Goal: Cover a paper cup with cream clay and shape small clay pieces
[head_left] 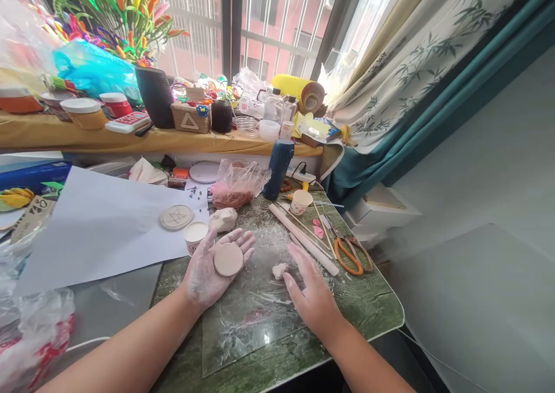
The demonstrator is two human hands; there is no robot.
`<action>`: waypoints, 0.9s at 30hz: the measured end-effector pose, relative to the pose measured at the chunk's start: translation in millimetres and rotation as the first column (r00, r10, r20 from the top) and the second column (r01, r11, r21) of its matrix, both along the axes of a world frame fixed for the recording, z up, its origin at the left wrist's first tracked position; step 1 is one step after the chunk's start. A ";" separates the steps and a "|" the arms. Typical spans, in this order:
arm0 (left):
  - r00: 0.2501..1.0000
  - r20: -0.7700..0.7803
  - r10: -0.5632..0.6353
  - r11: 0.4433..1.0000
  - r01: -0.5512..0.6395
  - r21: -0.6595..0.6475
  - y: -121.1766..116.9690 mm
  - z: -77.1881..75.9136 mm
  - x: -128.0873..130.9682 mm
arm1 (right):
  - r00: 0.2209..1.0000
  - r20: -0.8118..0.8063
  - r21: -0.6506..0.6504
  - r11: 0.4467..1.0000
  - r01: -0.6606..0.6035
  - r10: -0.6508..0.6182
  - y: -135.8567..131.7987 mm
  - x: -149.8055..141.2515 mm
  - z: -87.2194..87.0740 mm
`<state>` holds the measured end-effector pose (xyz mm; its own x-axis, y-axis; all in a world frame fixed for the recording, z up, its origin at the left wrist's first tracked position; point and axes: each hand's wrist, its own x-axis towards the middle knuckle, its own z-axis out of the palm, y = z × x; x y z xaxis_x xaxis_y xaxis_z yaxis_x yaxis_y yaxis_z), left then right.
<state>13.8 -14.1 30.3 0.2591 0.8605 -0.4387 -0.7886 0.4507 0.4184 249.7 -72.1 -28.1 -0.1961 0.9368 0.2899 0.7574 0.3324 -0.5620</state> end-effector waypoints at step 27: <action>0.412 -0.074 -0.908 0.386 0.892 0.233 -35.6 -56.3 10.1 | -0.081 -0.881 -0.368 0.781 -0.504 -0.467 59.4 -34.7 19.9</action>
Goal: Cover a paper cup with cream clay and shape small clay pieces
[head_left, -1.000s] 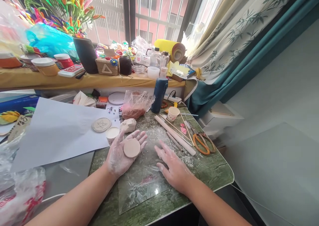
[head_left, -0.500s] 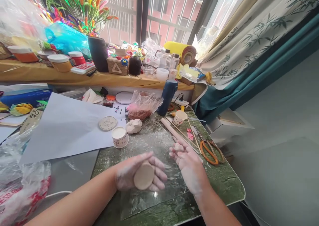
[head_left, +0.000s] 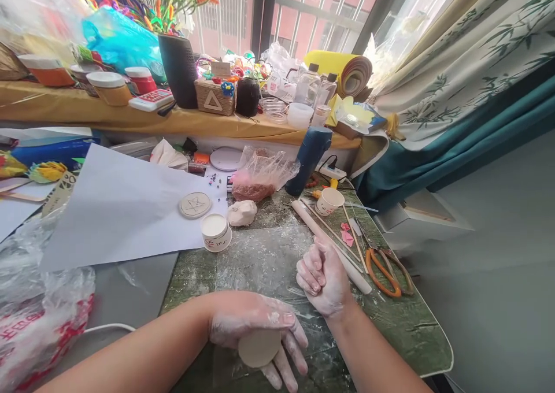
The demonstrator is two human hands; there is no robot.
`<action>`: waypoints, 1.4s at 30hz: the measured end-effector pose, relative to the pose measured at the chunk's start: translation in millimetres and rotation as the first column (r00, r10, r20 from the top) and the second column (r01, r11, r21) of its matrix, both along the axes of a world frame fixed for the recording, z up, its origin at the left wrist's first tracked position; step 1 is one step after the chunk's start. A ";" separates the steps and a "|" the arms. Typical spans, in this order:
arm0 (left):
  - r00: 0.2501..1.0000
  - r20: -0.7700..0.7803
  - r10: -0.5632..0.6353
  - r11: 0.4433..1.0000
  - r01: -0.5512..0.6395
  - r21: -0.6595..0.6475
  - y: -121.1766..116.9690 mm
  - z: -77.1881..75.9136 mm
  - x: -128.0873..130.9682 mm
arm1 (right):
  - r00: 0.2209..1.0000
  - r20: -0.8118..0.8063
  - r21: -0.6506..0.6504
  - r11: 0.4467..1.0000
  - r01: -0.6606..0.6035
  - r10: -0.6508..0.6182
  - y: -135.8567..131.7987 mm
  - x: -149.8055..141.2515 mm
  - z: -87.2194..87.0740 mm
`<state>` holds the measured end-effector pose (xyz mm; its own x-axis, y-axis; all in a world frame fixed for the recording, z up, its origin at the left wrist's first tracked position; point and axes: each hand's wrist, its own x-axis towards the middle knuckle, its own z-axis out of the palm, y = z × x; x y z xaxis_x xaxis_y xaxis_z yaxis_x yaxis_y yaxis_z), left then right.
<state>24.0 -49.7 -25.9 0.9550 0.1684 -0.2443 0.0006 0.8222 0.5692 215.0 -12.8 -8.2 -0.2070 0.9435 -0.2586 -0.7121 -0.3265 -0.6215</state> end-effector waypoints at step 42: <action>0.999 -0.034 -0.036 0.999 0.035 -0.022 5.8 2.5 2.4 | -0.375 0.704 0.400 0.773 -0.492 -0.603 35.7 40.7 -21.4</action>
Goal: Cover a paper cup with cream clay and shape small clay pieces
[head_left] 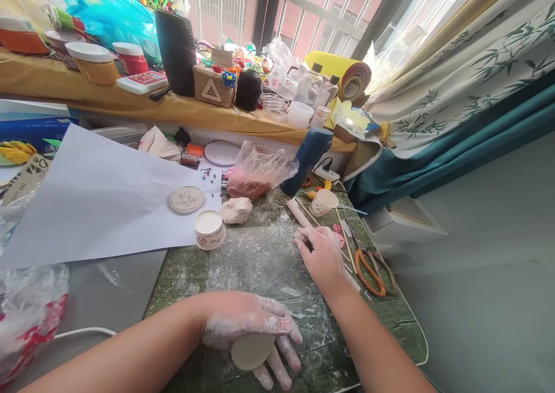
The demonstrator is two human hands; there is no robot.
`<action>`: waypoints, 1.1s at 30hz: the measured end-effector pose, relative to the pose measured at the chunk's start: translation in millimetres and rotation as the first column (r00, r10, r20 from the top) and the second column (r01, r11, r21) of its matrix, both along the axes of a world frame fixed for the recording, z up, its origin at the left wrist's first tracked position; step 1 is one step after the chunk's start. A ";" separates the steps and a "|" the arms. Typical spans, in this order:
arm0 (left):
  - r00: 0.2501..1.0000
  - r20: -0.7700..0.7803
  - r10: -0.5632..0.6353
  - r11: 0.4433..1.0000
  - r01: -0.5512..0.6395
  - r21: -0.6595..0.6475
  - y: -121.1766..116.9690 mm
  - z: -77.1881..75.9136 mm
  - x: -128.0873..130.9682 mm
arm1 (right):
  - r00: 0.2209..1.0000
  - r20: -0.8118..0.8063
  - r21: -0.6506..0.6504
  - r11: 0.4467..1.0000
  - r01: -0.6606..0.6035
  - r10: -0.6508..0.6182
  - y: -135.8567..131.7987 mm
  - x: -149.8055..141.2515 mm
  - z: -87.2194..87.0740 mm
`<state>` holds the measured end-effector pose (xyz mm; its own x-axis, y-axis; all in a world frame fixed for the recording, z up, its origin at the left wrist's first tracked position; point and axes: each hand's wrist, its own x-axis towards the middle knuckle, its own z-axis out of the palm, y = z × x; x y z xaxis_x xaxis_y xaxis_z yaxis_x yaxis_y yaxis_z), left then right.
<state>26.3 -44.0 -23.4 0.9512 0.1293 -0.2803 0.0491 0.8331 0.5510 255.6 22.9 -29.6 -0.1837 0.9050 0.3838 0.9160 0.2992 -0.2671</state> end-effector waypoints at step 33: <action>0.999 0.023 -0.044 0.996 0.042 0.076 0.9 -14.7 2.5 | 0.971 -0.089 -0.018 0.974 -0.226 0.224 9.5 -59.6 3.8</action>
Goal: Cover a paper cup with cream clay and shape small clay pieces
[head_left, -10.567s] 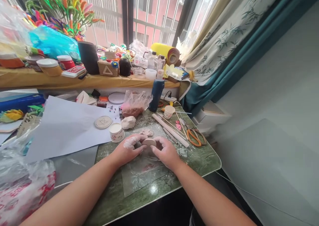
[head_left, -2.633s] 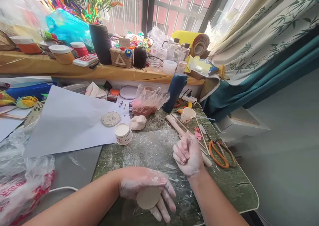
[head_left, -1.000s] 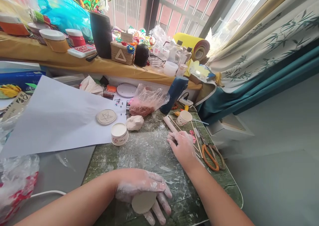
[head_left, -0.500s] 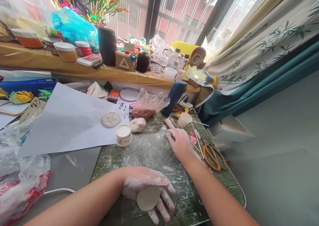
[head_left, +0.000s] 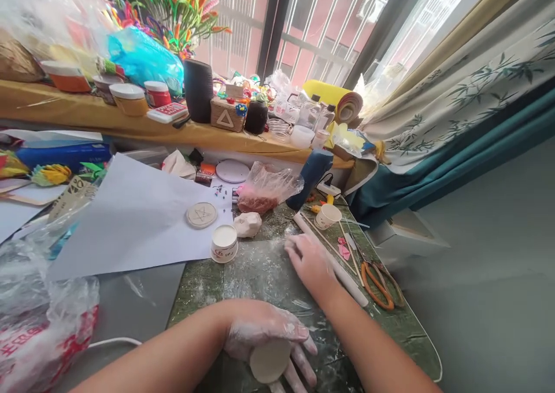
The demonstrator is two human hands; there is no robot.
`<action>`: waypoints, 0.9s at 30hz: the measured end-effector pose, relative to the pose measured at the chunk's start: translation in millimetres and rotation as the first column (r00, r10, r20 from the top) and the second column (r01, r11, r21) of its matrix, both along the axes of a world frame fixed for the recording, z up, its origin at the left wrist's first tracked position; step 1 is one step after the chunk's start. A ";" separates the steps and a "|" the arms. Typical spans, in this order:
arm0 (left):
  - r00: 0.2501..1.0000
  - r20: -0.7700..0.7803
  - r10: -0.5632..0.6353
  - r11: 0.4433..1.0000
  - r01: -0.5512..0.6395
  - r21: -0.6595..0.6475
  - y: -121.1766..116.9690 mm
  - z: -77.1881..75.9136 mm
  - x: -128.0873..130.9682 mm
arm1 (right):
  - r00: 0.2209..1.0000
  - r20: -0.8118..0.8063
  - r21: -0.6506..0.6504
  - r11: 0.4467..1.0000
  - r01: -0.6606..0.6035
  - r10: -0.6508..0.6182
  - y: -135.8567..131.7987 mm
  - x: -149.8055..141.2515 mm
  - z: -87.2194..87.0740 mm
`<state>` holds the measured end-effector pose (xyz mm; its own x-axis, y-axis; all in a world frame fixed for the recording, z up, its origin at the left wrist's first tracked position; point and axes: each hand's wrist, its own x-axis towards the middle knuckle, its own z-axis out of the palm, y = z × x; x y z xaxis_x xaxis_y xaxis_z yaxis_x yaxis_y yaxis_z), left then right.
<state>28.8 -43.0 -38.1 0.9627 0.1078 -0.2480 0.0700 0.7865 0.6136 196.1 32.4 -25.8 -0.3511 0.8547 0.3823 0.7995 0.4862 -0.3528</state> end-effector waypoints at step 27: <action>0.987 0.030 -0.156 0.983 0.158 -0.088 13.5 24.0 -4.2 | 0.867 -0.159 -0.155 0.855 -0.495 0.473 -23.7 -21.2 8.2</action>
<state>24.6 -29.5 -14.1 0.9714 -0.0673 -0.2276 0.1840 0.8190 0.5434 174.9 8.7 -17.6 -0.7034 0.6462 0.2961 0.4298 0.7185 -0.5468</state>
